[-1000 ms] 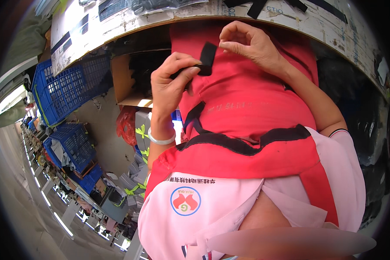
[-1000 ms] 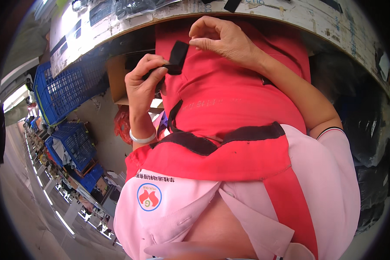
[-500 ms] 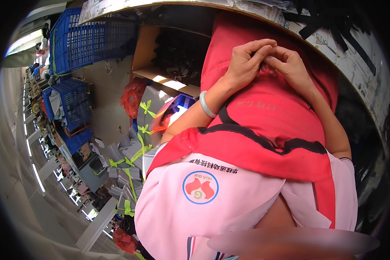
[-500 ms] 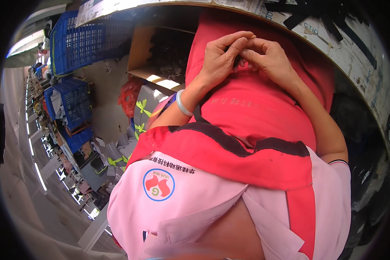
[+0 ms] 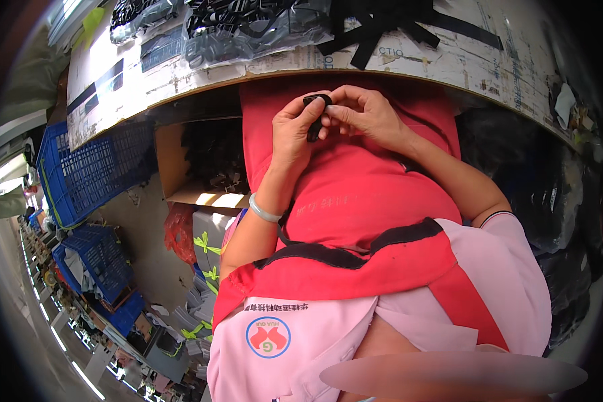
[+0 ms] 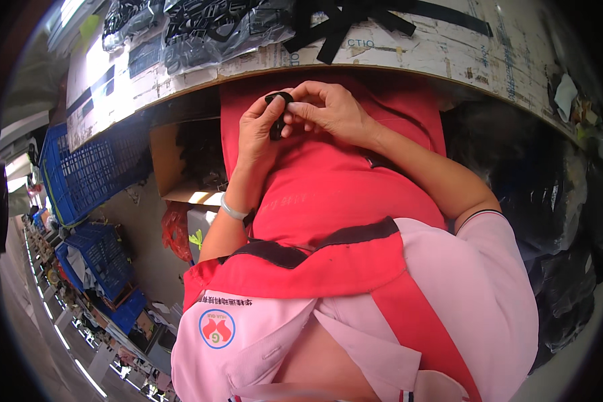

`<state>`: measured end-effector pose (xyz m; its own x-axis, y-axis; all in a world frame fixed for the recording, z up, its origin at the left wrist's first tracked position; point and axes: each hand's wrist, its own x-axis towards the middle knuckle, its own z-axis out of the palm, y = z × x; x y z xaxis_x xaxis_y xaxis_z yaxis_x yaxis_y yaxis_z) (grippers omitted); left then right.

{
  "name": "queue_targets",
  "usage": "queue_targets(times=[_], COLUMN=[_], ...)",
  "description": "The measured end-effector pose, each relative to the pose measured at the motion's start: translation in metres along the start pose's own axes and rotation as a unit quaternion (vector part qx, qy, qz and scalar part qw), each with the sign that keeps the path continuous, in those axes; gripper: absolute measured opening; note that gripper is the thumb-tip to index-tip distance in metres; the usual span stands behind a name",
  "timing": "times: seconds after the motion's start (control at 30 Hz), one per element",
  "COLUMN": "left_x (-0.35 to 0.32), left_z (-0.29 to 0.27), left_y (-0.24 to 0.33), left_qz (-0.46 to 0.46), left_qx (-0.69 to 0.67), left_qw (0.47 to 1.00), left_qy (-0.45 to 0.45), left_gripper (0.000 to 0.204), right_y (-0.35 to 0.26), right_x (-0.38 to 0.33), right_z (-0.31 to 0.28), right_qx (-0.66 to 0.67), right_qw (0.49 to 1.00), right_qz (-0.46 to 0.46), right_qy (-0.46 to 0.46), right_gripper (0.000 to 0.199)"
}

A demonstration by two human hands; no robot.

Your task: The person is assembling black plastic buckles onto black nylon straps at a workbench.

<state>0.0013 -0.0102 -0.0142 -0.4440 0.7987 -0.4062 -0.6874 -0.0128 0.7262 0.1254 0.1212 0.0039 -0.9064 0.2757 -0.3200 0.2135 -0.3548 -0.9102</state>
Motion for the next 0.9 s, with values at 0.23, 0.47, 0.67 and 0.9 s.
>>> queue_targets(times=[0.23,0.47,0.67,0.9], left_x=[0.002,0.0,-0.002,-0.005], left_z=[-0.006,-0.003,-0.009,0.004], left_y=[0.008,-0.002,-0.003,0.007], left_qz=[-0.062,0.01,0.048,0.023], left_qx=[0.02,0.155,0.146,0.174], left_qw=[0.997,0.988,0.988,0.984], left_qy=[0.043,0.021,0.007,-0.009], left_gripper=[0.017,0.02,0.022,0.018], right_y=[-0.041,-0.058,-0.061,-0.029], right_x=[0.036,0.055,0.035,-0.005], right_z=[-0.068,-0.08,-0.072,-0.01], right_qx=[-0.551,-0.694,-0.518,-0.073], right_qw=[0.7,0.664,0.8,0.996], right_qz=[-0.395,-0.255,-0.283,0.041], right_qy=[0.224,0.115,0.109,0.019], right_gripper=[0.014,0.024,0.019,0.017])
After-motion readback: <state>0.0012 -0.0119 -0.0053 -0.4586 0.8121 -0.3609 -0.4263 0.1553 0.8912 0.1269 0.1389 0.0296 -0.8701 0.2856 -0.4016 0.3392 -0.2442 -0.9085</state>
